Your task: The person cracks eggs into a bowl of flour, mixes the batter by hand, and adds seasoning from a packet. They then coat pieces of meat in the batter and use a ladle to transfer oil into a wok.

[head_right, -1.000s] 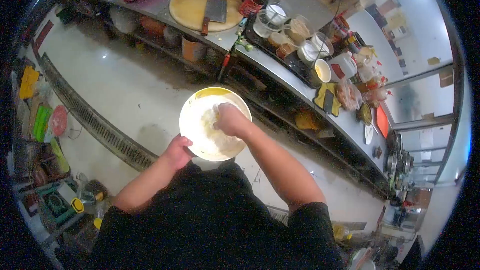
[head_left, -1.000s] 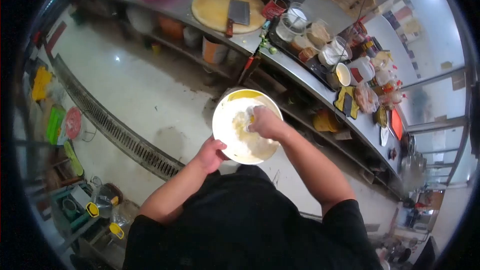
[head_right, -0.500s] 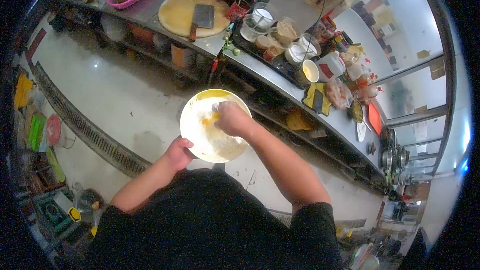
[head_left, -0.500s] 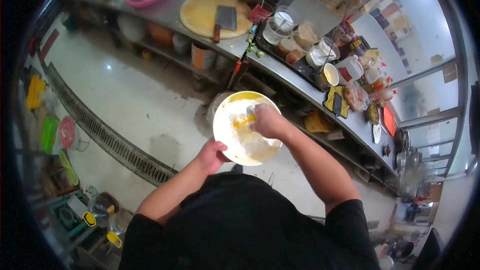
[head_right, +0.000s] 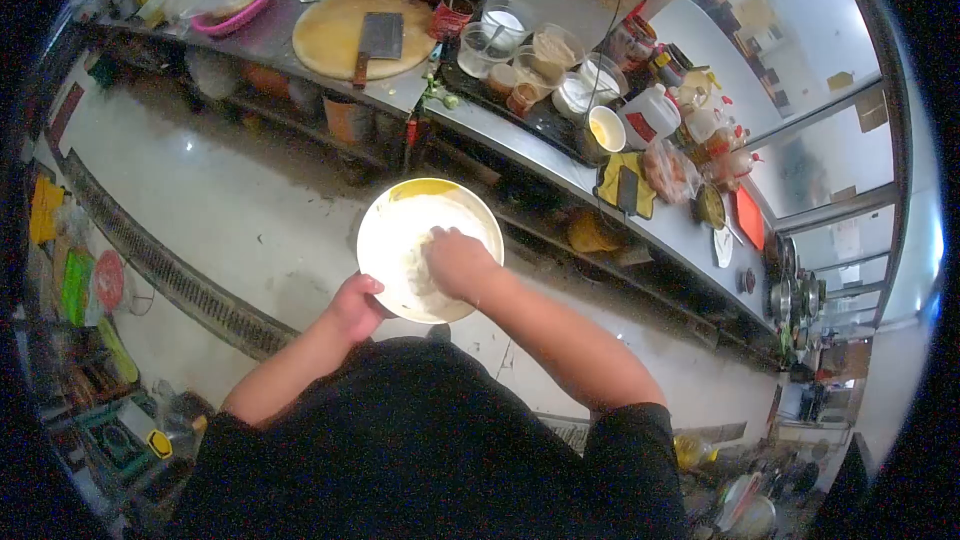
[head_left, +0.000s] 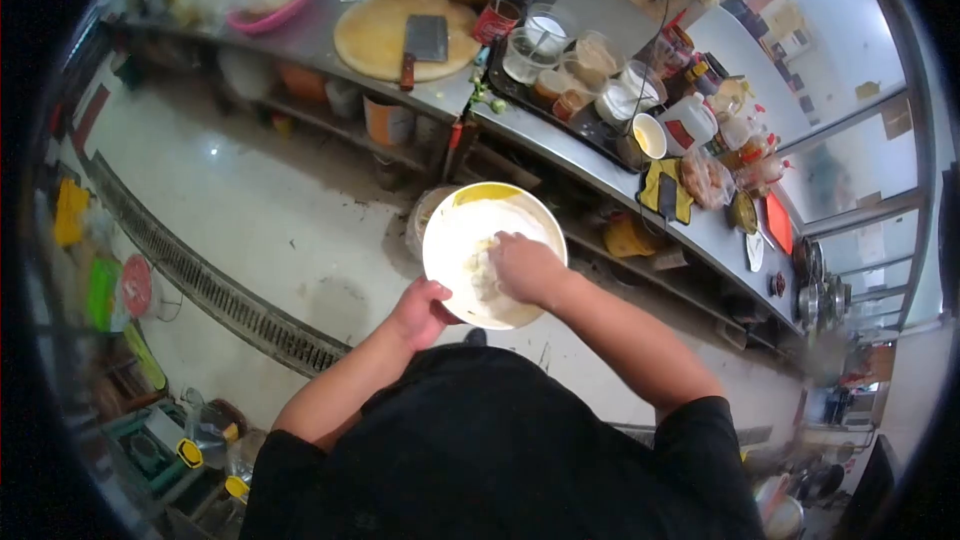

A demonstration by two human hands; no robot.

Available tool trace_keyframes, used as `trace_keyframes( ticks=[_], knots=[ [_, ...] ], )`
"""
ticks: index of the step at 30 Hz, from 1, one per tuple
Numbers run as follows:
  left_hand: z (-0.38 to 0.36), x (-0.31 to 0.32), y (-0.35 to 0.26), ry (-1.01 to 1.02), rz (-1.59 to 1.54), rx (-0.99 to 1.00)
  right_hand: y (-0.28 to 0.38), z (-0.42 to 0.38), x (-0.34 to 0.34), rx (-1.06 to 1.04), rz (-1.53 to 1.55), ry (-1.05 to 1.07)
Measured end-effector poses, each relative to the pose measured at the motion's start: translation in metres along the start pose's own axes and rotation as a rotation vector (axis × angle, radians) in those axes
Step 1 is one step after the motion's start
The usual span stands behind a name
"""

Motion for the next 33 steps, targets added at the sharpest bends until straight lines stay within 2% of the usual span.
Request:
trace_keyframes(
  ticks=[2, 4, 6, 7, 8, 10, 12, 14, 16, 18, 20, 22, 23, 24, 27, 30, 33],
  knots=[
    [0.001, 0.008, 0.000, 0.004, 0.013, -0.004, -0.004, 0.005, -0.010, 0.158, 0.044, -0.121],
    [0.003, 0.009, 0.003, 0.000, 0.037, 0.000, -0.001, 0.009, -0.010, 0.111, 0.049, -0.159],
    [0.005, 0.007, 0.004, -0.010, 0.060, 0.010, 0.006, 0.009, -0.007, 0.065, 0.146, 0.045],
    [0.005, 0.004, 0.004, -0.014, 0.051, 0.017, 0.005, 0.009, 0.002, 0.062, 0.193, 0.053],
    [0.006, 0.002, 0.005, -0.017, 0.041, 0.025, 0.000, 0.008, 0.003, 0.063, 0.195, 0.052],
    [0.006, 0.007, 0.004, -0.011, 0.047, 0.019, -0.011, 0.001, -0.002, 0.080, 0.008, -0.006],
    [0.006, 0.009, 0.008, -0.006, 0.055, 0.008, -0.014, 0.003, -0.003, 0.143, 0.050, -0.066],
    [0.010, 0.009, 0.010, -0.003, 0.076, -0.008, -0.006, 0.014, 0.002, 0.083, 0.149, -0.123],
    [0.012, 0.007, 0.010, -0.006, 0.051, -0.011, -0.001, 0.012, 0.007, 0.087, 0.230, -0.064],
    [0.013, 0.007, 0.008, -0.007, 0.025, -0.017, -0.010, 0.005, 0.007, -0.037, 0.087, -0.001],
    [0.011, 0.011, 0.007, -0.009, 0.039, 0.016, -0.015, 0.002, -0.004, 0.004, 0.034, 0.083],
    [0.012, 0.012, 0.009, -0.006, 0.038, -0.006, -0.018, 0.007, 0.001, 0.133, 0.123, -0.149],
    [0.014, 0.014, 0.008, -0.003, 0.036, -0.017, -0.015, 0.011, 0.009, 0.084, 0.173, -0.305],
    [0.015, 0.015, 0.008, -0.003, 0.038, -0.015, -0.012, 0.012, 0.007, 0.082, 0.173, -0.307],
    [0.015, 0.013, 0.008, -0.040, 0.038, -0.006, -0.007, 0.000, -0.001, 0.027, 0.291, -0.049],
    [0.016, 0.016, 0.009, -0.032, 0.064, -0.013, -0.027, -0.024, -0.015, 0.037, 0.306, -0.118],
    [0.022, 0.025, 0.015, -0.006, 0.119, -0.073, -0.053, -0.044, -0.030, 0.321, 0.328, -0.137]
  ],
)
Point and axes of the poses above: each hand's wrist, its own z-axis towards the middle knuckle, its own x-axis out of the palm, y = z × x, the point moved 1 cm from there along z, towards the middle knuckle, and after that the axes turned 15 degrees about x, right-handed, at the moved point
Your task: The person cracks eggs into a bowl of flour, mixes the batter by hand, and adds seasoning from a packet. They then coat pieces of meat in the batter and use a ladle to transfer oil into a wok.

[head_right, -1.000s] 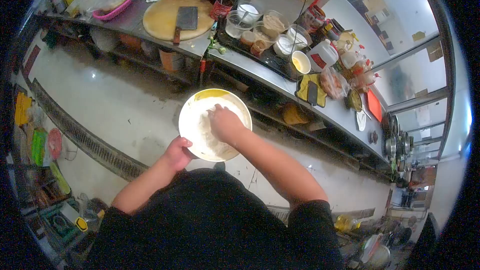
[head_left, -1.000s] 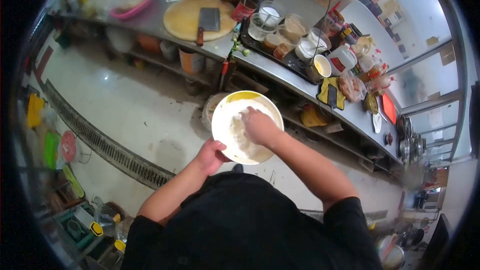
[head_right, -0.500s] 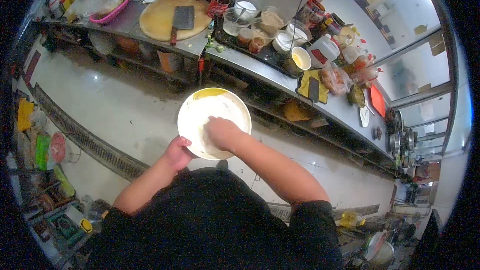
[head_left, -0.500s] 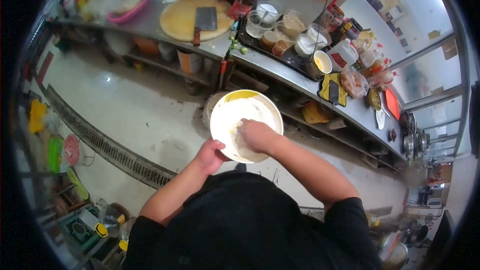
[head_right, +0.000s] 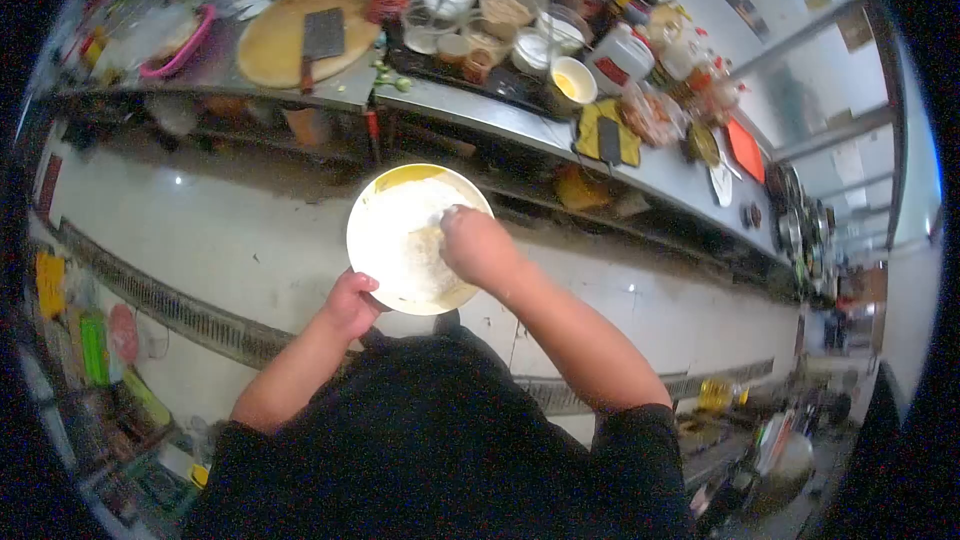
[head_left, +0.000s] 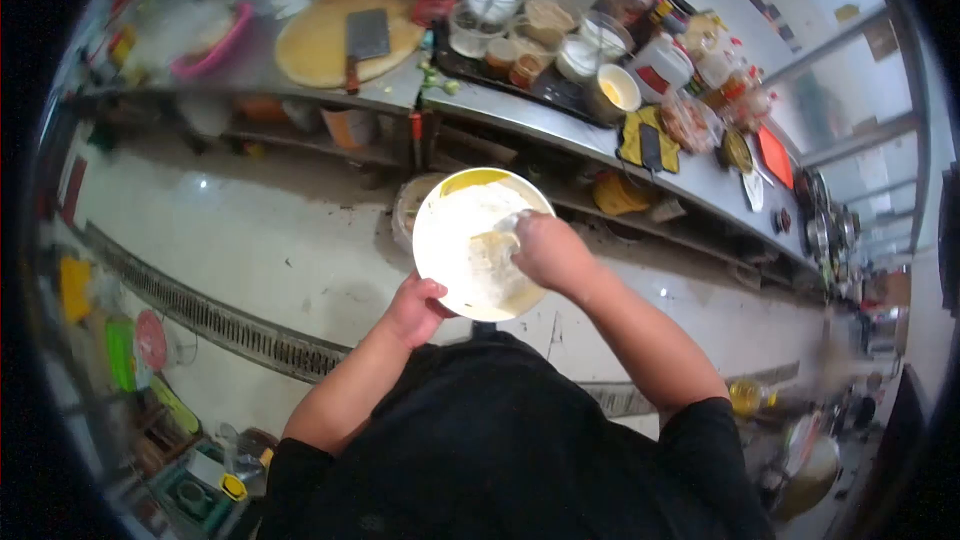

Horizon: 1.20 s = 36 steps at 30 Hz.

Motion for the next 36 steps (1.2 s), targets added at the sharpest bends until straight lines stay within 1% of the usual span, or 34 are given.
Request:
trace_keyframes(
  ticks=[2, 4, 7, 8, 9, 11, 12, 13, 14, 15, 16, 18, 20, 22, 23, 25, 26, 27, 29, 32, 33, 35, 36],
  knots=[
    [0.007, 0.009, 0.011, 0.027, 0.046, -0.037, -0.023, -0.003, -0.005, 0.110, -0.025, -0.010],
    [0.015, 0.018, 0.026, 0.084, 0.083, -0.115, -0.049, -0.007, 0.001, 0.175, -0.049, -0.113],
    [0.029, 0.034, 0.059, 0.188, 0.170, -0.254, -0.087, -0.010, 0.019, 0.325, 0.003, -0.120],
    [0.032, 0.040, 0.072, 0.234, 0.219, -0.315, -0.099, -0.013, 0.024, 0.348, -0.008, -0.048],
    [0.034, 0.048, 0.086, 0.246, 0.231, -0.343, -0.111, -0.021, 0.028, 0.376, 0.008, -0.050],
    [0.039, 0.068, 0.117, 0.267, 0.286, -0.474, -0.133, -0.036, 0.035, 0.148, -0.153, 0.063],
    [0.043, 0.078, 0.133, 0.279, 0.300, -0.483, -0.143, -0.045, 0.036, 0.210, -0.055, 0.111],
    [0.047, 0.088, 0.148, 0.284, 0.311, -0.525, -0.153, -0.053, 0.041, 0.180, -0.069, -0.018],
    [0.051, 0.097, 0.165, 0.289, 0.321, -0.566, -0.170, -0.067, 0.044, 0.188, -0.031, 0.007],
    [0.056, 0.108, 0.181, 0.299, 0.337, -0.576, -0.179, -0.084, 0.033, 0.198, 0.012, 0.033],
    [0.060, 0.119, 0.197, 0.304, 0.358, -0.590, -0.197, -0.098, 0.036, 0.215, 0.026, 0.021],
    [0.073, 0.140, 0.233, 0.336, 0.400, -0.623, -0.238, -0.127, 0.040, 0.078, 0.013, -0.006],
    [0.085, 0.156, 0.273, 0.397, 0.360, -0.665, -0.287, -0.159, 0.043, 0.152, 0.003, 0.002],
    [0.093, 0.183, 0.310, 0.435, 0.365, -0.720, -0.335, -0.191, 0.042, 0.286, -0.031, 0.036],
    [0.097, 0.198, 0.328, 0.458, 0.355, -0.736, -0.358, -0.203, 0.041, 0.321, -0.023, 0.031],
    [0.103, 0.226, 0.367, 0.479, 0.370, -0.782, -0.403, -0.227, 0.032, 0.614, 0.131, -0.073],
    [0.106, 0.239, 0.386, 0.511, 0.369, -0.817, -0.418, -0.241, 0.024, 0.604, 0.068, -0.138],
    [0.109, 0.250, 0.405, 0.540, 0.369, -0.854, -0.436, -0.249, 0.032, 0.640, 0.083, -0.145],
    [0.115, 0.273, 0.444, 0.580, 0.386, -0.916, -0.470, -0.261, 0.055, 0.479, 0.125, -0.215],
    [0.128, 0.301, 0.497, 0.610, 0.397, -1.011, -0.514, -0.296, 0.066, 0.564, 0.186, -0.171],
    [0.134, 0.311, 0.516, 0.607, 0.389, -1.039, -0.531, -0.307, 0.060, 0.598, 0.199, -0.174],
    [0.144, 0.333, 0.555, 0.612, 0.386, -1.109, -0.568, -0.328, 0.043, 0.907, 0.259, -0.064],
    [0.150, 0.343, 0.575, 0.604, 0.379, -1.147, -0.587, -0.331, 0.045, 0.957, 0.278, -0.190]
  ],
)
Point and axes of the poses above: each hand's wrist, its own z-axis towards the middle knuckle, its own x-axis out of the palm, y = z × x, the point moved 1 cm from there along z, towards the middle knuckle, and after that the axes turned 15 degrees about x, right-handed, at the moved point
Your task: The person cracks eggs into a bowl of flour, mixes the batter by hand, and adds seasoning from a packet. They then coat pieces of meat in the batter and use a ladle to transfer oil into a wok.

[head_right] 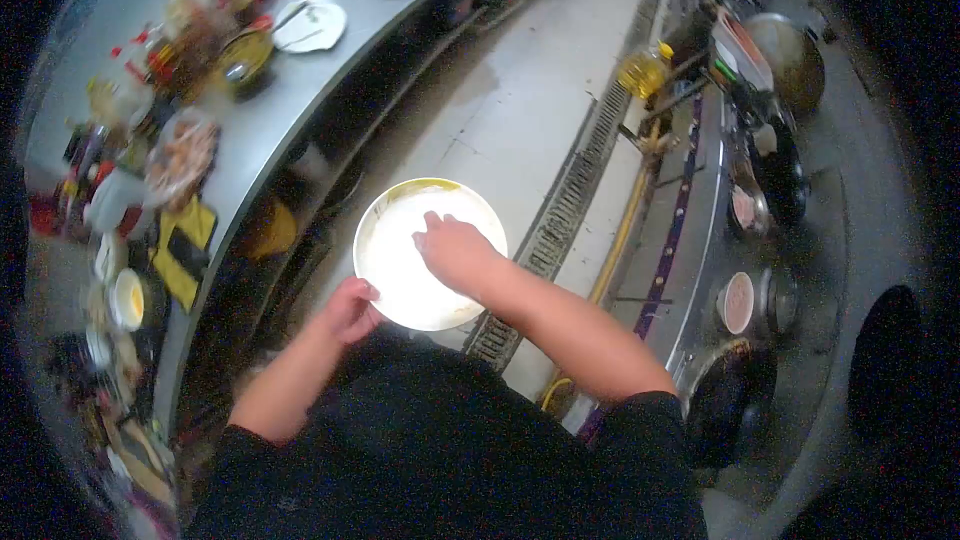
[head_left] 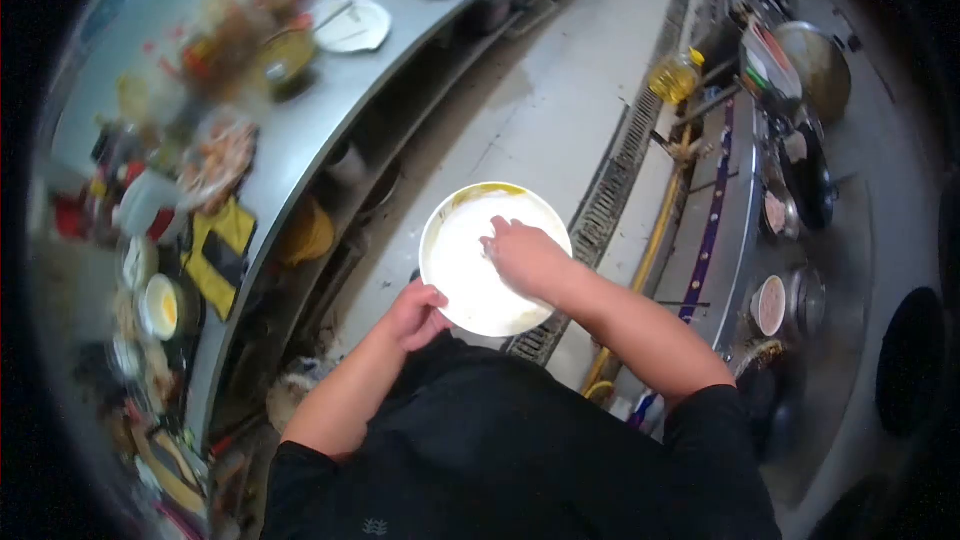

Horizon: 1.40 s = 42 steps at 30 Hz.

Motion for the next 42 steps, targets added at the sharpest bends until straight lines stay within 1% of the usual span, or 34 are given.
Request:
trace_keyframes(
  ticks=[1, 3, 4, 6, 8, 9, 10, 11, 13, 15, 17, 18, 20, 21, 23, 24, 26, 27, 29, 31, 33, 35, 37, 38, 40, 41, 42],
  knots=[
    [0.025, 0.004, -0.003, 0.013, 0.005, -0.029, -0.012, 0.015, -0.002, 0.031, 0.008, -0.001],
    [0.078, 0.013, -0.013, 0.057, 0.058, -0.097, -0.037, 0.046, -0.007, -0.020, 0.168, -0.010],
    [0.105, 0.012, -0.021, 0.071, 0.062, -0.123, -0.052, 0.060, -0.009, -0.110, 0.127, -0.042],
    [0.164, 0.014, -0.037, 0.116, 0.083, -0.208, -0.092, 0.087, -0.026, -0.067, 0.130, -0.073],
    [0.224, 0.036, -0.058, 0.150, 0.095, -0.266, -0.132, 0.109, -0.058, -0.014, 0.128, -0.101],
    [0.251, 0.060, -0.058, 0.155, 0.116, -0.289, -0.161, 0.106, -0.082, 0.117, 0.187, -0.143],
    [0.282, 0.072, -0.067, 0.180, 0.113, -0.301, -0.181, 0.120, -0.107, 0.239, 0.227, -0.185],
    [0.312, 0.084, -0.074, 0.204, 0.141, -0.314, -0.200, 0.136, -0.130, 0.254, 0.215, -0.202],
    [0.366, 0.098, -0.082, 0.218, 0.179, -0.371, -0.232, 0.156, -0.149, 0.567, 0.254, -0.023],
    [0.426, 0.109, -0.084, 0.246, 0.236, -0.457, -0.270, 0.178, -0.150, 0.644, 0.271, 0.008],
    [0.483, 0.129, -0.089, 0.238, 0.252, -0.510, -0.308, 0.201, -0.152, 0.639, 0.308, -0.275],
    [0.513, 0.136, -0.088, 0.249, 0.257, -0.530, -0.330, 0.215, -0.151, 0.669, 0.318, -0.284],
    [0.573, 0.146, -0.084, 0.273, 0.275, -0.569, -0.374, 0.245, -0.147, 0.671, 0.237, -0.267],
    [0.605, 0.153, -0.079, 0.262, 0.233, -0.595, -0.401, 0.260, -0.146, 0.691, 0.245, -0.281],
    [0.666, 0.168, -0.069, 0.258, 0.197, -0.623, -0.449, 0.288, -0.146, 0.566, 0.183, -0.330],
    [0.701, 0.181, -0.065, 0.261, 0.194, -0.628, -0.474, 0.305, -0.156, 0.568, 0.189, -0.339],
    [0.766, 0.203, -0.062, 0.260, 0.195, -0.608, -0.524, 0.344, -0.184, 0.607, 0.354, -0.326],
    [0.798, 0.213, -0.061, 0.257, 0.203, -0.601, -0.553, 0.366, -0.202, 0.599, 0.361, -0.339],
    [0.863, 0.227, -0.063, 0.246, 0.216, -0.615, -0.597, 0.404, -0.231, 0.460, 0.041, -0.299],
    [0.922, 0.237, -0.079, 0.262, 0.296, -0.599, -0.631, 0.455, -0.258, 0.454, 0.077, -0.282],
    [0.979, 0.270, -0.086, 0.254, 0.277, -0.558, -0.681, 0.497, -0.291, 0.355, 0.018, -0.406],
    [1.046, 0.302, -0.088, 0.236, 0.258, -0.519, -0.741, 0.543, -0.309, 0.356, 0.057, -0.385],
    [1.112, 0.319, -0.086, 0.225, 0.271, -0.492, -0.797, 0.588, -0.318, 0.516, 0.305, -0.264],
    [1.152, 0.328, -0.086, 0.231, 0.265, -0.489, -0.826, 0.609, -0.327, 0.517, 0.296, -0.265],
    [1.233, 0.352, -0.086, 0.296, 0.334, -0.553, -0.882, 0.646, -0.357, 0.560, 0.135, -0.266],
    [1.273, 0.373, -0.083, 0.308, 0.337, -0.559, -0.914, 0.661, -0.373, 0.572, 0.132, -0.273],
    [1.313, 0.398, -0.081, 0.358, 0.400, -0.610, -0.943, 0.673, -0.391, 0.639, 0.207, -0.354]
  ],
)
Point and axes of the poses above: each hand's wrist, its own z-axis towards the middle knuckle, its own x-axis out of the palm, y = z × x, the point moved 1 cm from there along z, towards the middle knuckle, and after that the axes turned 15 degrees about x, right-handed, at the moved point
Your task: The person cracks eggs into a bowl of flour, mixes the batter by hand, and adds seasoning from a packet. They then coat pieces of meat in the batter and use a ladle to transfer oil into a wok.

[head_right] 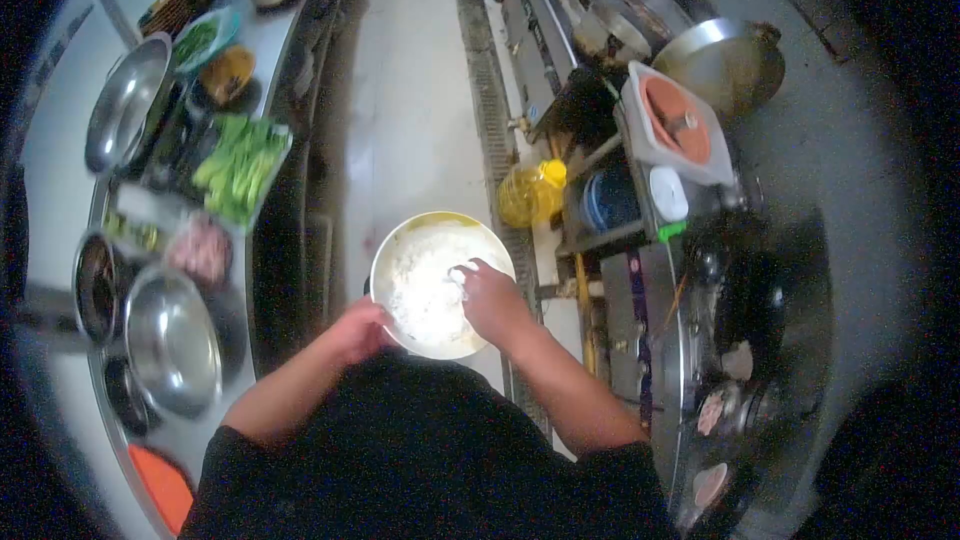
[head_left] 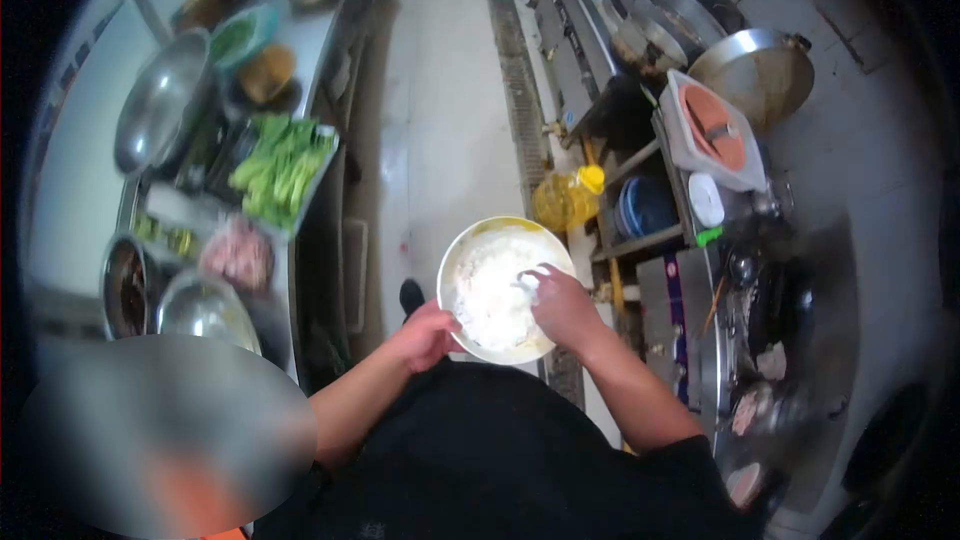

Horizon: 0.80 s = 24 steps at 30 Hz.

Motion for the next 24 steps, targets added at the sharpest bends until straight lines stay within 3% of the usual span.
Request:
trace_keyframes(
  ticks=[2, 5, 11, 15, 17, 18, 21, 23, 24],
  knots=[
    [0.062, -0.002, -0.050, 0.059, 0.053, -0.066, -0.012, 0.060, -0.030, 0.071, 0.048, -0.062],
    [0.150, 0.010, -0.137, 0.128, 0.069, -0.115, -0.023, 0.150, -0.068, 0.409, 0.169, 0.102],
    [0.347, 0.005, -0.243, 0.162, 0.013, -0.245, -0.111, 0.332, -0.080, 0.389, 0.083, 0.050],
    [0.476, -0.026, -0.312, 0.093, 0.040, -0.231, -0.167, 0.484, -0.077, 0.176, -0.027, -0.036],
    [0.534, -0.036, -0.363, 0.046, 0.069, -0.198, -0.192, 0.573, -0.080, -0.053, -0.244, -0.016],
    [0.559, -0.042, -0.388, 0.010, 0.101, -0.193, -0.194, 0.615, -0.087, -0.158, -0.166, -0.181],
    [0.633, -0.064, -0.454, -0.071, 0.030, -0.121, -0.203, 0.732, -0.120, -0.308, -0.349, -0.087],
    [0.676, -0.081, -0.494, -0.054, 0.004, -0.064, -0.209, 0.806, -0.130, -0.349, -0.341, -0.097],
    [0.695, -0.092, -0.521, -0.081, -0.031, -0.028, -0.205, 0.848, -0.137, -0.230, -0.175, -0.035]
  ],
)
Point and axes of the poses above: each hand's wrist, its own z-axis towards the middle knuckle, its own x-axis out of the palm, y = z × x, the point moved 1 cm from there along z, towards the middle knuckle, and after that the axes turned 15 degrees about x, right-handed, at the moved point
